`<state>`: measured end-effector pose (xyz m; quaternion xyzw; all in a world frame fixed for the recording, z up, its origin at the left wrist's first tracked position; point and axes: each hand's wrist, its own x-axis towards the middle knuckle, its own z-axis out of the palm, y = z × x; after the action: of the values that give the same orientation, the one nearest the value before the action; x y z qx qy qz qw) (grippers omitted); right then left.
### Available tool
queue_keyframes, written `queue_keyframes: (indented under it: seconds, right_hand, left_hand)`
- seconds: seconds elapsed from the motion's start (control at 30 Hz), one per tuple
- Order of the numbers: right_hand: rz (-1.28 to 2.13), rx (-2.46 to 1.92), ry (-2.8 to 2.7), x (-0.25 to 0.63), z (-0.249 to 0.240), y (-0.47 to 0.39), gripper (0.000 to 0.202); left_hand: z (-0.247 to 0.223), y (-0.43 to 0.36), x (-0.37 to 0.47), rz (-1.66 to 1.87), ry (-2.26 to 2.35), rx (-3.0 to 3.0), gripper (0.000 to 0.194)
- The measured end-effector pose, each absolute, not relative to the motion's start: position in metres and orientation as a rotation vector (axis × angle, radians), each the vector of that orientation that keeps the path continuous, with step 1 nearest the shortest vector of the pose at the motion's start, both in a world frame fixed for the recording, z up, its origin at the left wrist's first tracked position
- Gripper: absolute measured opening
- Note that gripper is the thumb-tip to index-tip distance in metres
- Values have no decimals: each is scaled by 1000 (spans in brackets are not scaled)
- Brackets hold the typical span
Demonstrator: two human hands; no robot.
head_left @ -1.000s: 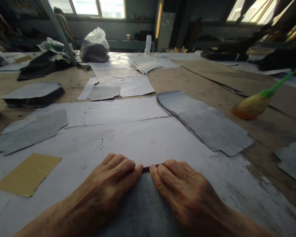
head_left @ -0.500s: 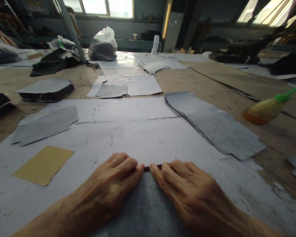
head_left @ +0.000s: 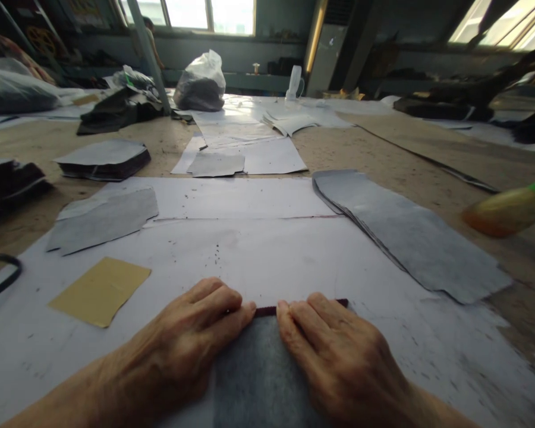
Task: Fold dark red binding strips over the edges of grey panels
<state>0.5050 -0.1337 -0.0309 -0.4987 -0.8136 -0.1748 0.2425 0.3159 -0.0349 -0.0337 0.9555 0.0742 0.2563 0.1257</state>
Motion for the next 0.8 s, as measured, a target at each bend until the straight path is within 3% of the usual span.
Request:
queue_keyframes:
  seconds: [0.27,0.43,0.57,0.8]
  right_hand:
    - [-390,-1356,-2275,506,-28,-134,29]
    - [-621,-1328,-2289,494,-24,-128,33]
    - [-433,-1276,-2246,487,-28,-119,31]
    - [-373,-1201,-2252,488,-34,-115,29]
  left_hand:
    - [-32,-38,319,729,191,2818,36]
    - [-30,-39,323,661,151,2814,27]
    - [-33,-39,318,737,232,2740,25]
    - [-34,-33,300,817,314,2672,40]
